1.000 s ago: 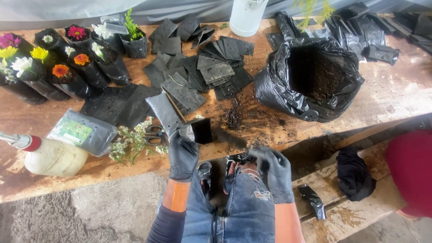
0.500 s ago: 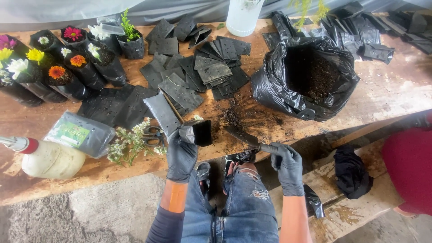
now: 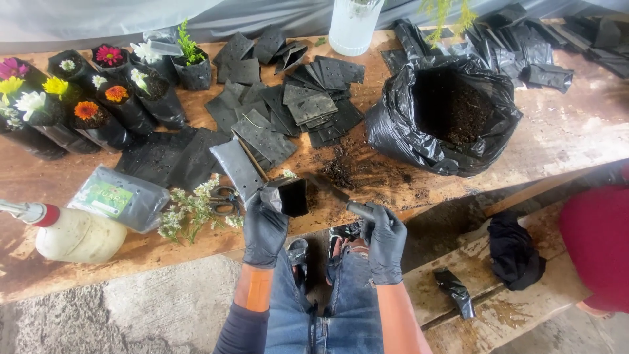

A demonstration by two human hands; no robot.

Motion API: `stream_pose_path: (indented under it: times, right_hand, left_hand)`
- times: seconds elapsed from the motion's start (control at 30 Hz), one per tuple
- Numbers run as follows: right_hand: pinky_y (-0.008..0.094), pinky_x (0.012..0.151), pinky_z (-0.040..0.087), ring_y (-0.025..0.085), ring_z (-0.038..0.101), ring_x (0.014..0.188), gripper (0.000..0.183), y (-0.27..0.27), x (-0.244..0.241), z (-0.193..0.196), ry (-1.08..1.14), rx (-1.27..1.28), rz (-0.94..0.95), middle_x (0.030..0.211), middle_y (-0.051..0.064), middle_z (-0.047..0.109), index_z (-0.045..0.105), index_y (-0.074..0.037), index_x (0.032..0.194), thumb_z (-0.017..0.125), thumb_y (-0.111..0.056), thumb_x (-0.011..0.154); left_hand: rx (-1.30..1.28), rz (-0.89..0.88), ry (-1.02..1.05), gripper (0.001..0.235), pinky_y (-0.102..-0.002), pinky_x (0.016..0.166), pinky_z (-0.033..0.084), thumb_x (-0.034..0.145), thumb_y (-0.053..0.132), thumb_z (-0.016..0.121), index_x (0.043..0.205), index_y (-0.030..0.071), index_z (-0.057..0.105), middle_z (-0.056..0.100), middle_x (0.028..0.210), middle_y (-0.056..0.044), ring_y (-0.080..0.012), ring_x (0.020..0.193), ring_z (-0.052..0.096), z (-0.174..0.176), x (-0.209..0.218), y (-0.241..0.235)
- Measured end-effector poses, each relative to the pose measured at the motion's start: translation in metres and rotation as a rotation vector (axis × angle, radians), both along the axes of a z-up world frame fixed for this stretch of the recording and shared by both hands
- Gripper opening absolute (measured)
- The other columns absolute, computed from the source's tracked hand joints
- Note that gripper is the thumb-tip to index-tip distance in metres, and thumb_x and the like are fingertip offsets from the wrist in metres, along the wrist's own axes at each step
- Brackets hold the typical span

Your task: The person is potting small flowers into black plastic nursery bags. They use a small trowel to scoop soil from a large bag and fill the plastic bags, then insert the flowers and arrange them on a wooden table.

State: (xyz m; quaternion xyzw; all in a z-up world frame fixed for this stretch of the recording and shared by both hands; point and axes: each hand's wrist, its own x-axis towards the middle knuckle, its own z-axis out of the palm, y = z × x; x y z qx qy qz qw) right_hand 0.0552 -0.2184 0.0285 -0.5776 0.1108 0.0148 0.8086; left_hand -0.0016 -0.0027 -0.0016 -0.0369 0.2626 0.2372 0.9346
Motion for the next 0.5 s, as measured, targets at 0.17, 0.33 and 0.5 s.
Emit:
stream_pose_path:
  times: [0.17, 0.33, 0.5]
  right_hand:
    - [0.027, 0.032, 0.034, 0.019, 0.053, 0.036, 0.014, -0.027, -0.011, -0.006, -0.007, 0.069, -0.131, 0.053, 0.015, 0.057, 0.071, -0.001, 0.093, 0.070, -0.015, 0.091]
    - [0.021, 0.054, 0.051, 0.009, 0.062, 0.061, 0.028, -0.066, -0.019, -0.037, -0.309, -0.025, -0.035, 0.090, 0.006, 0.072, 0.070, -0.007, 0.119, 0.072, -0.023, 0.096]
    - [0.025, 0.075, 0.063, 0.014, 0.072, 0.088, 0.035, -0.078, -0.020, -0.070, -0.686, -0.677, -0.109, 0.112, 0.010, 0.074, 0.066, -0.005, 0.132, 0.070, -0.009, 0.098]
  left_hand:
    - [0.019, -0.025, -0.002, 0.018, -0.044, 0.093, 0.064, 0.098, 0.017, 0.065, 0.109, 0.002, 0.065, 0.072, 0.128, -0.015, -0.0327, 0.108, 0.072, 0.037, -0.006, -0.009]
    - [0.109, 0.010, -0.177, 0.013, -0.026, 0.076, 0.064, 0.098, 0.009, 0.064, 0.110, 0.005, 0.065, 0.075, 0.095, -0.007, -0.0167, 0.086, 0.075, 0.002, -0.007, -0.005]
    - [0.229, 0.056, -0.141, 0.018, -0.029, 0.078, 0.064, 0.096, 0.010, 0.067, 0.113, 0.007, 0.064, 0.075, 0.100, -0.007, -0.0179, 0.093, 0.074, 0.003, -0.006, -0.009]
